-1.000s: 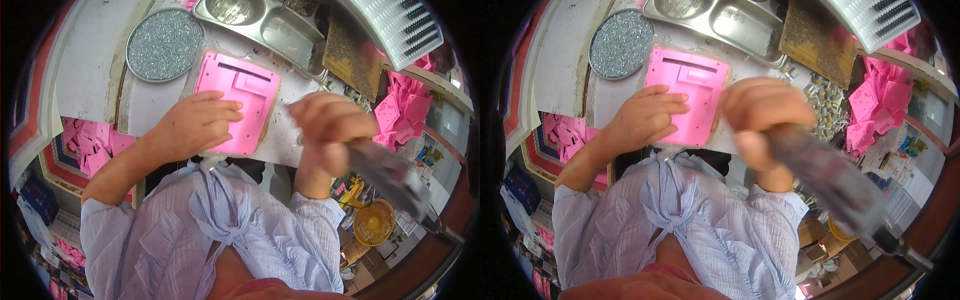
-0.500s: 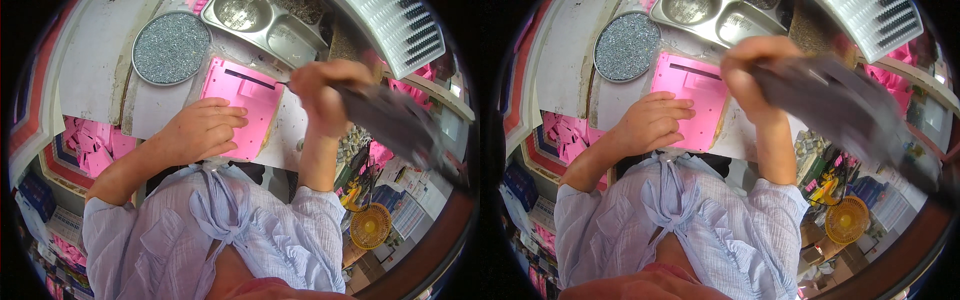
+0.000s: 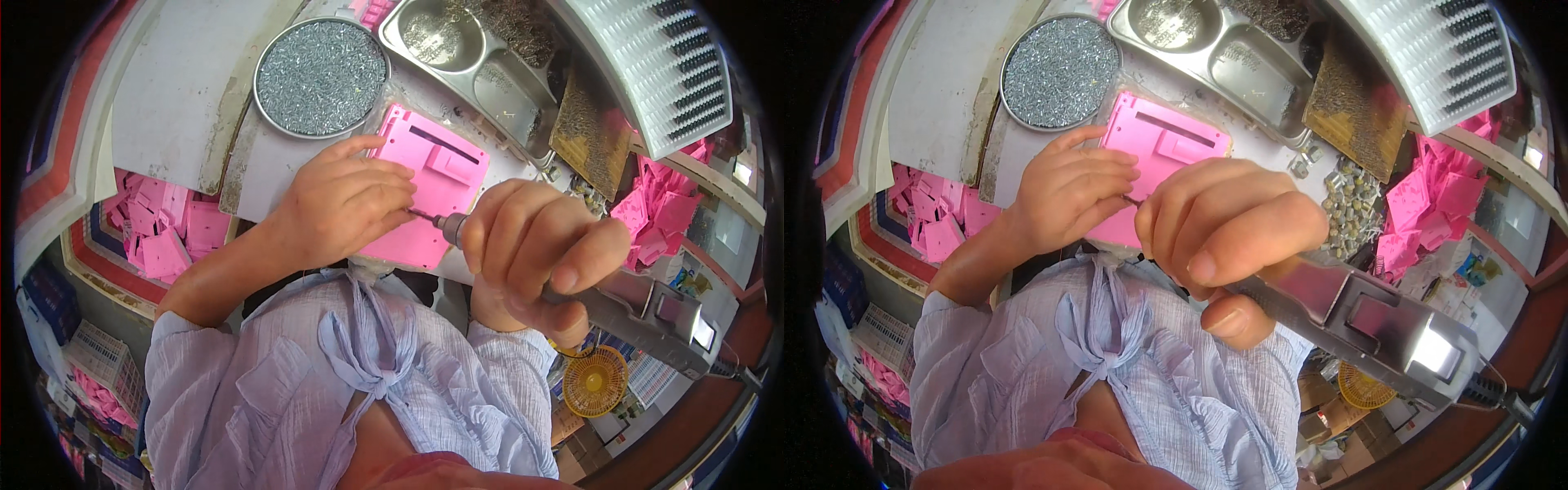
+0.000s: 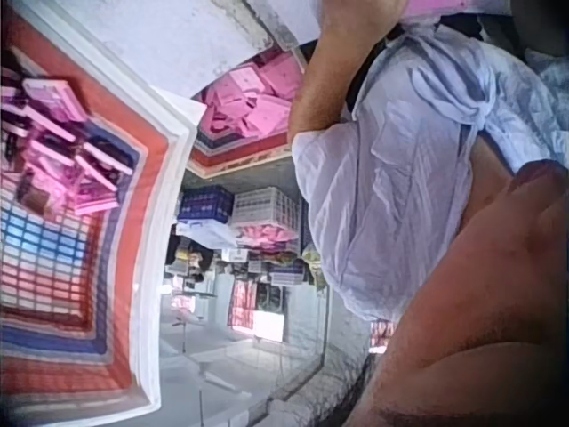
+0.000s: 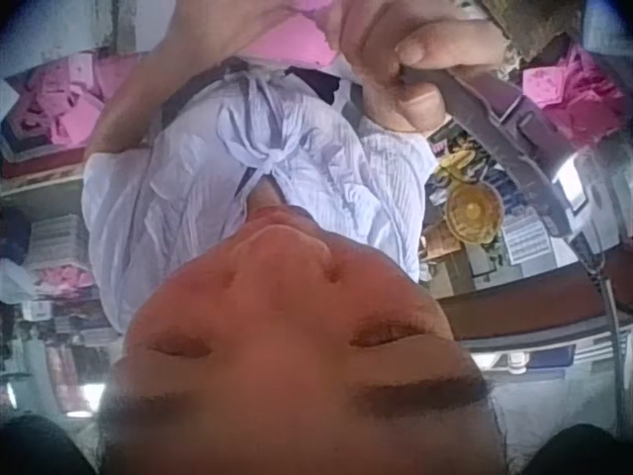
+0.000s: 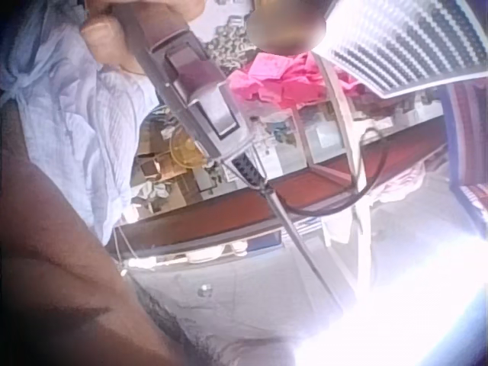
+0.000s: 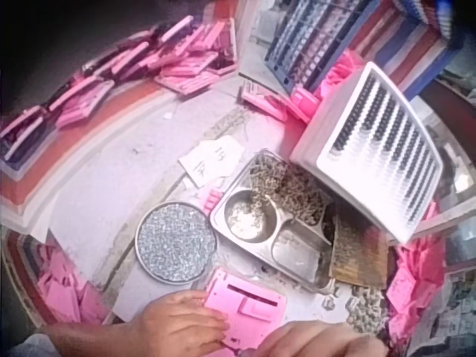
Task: Soldering internal components and assembling the plastic housing of a toy.
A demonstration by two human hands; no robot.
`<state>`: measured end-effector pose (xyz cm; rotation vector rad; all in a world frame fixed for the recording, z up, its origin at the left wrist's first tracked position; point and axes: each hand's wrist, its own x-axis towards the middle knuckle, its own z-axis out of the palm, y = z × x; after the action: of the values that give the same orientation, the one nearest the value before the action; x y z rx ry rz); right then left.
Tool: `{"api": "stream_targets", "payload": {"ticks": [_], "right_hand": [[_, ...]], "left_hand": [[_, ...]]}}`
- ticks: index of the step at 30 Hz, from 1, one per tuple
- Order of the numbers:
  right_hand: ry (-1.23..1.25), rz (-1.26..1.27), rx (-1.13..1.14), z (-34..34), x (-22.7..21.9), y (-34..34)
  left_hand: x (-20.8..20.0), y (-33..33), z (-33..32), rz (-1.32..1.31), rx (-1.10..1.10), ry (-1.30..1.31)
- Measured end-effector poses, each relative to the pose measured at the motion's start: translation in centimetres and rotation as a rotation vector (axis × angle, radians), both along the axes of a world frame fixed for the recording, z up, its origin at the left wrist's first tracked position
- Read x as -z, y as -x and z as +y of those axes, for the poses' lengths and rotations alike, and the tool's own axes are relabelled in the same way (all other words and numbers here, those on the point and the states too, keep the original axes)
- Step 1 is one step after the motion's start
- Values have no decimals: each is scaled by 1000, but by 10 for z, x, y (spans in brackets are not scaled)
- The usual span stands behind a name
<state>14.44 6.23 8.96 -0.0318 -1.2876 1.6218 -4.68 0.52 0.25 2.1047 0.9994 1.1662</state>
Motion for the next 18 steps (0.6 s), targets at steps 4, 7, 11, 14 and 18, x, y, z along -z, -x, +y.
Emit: {"api": "stream_targets", "payload": {"ticks": [4,7,11,14,18], "right_hand": [[42,55,20,-4,3,-8],[64,89,49,-5,3,-21],[-29,59,200,2,8,-50],[-66,-49,323,13,4,-71],[-80,-201,419,21,10,-74]], "left_hand": [[-3,-2,4,39,69,-70],[-6,-15,10,43,99,-111],[-23,-4,38,224,4,21],[-21,42,60,376,-460,162],[-4,69,51,696,-372,197]]}}
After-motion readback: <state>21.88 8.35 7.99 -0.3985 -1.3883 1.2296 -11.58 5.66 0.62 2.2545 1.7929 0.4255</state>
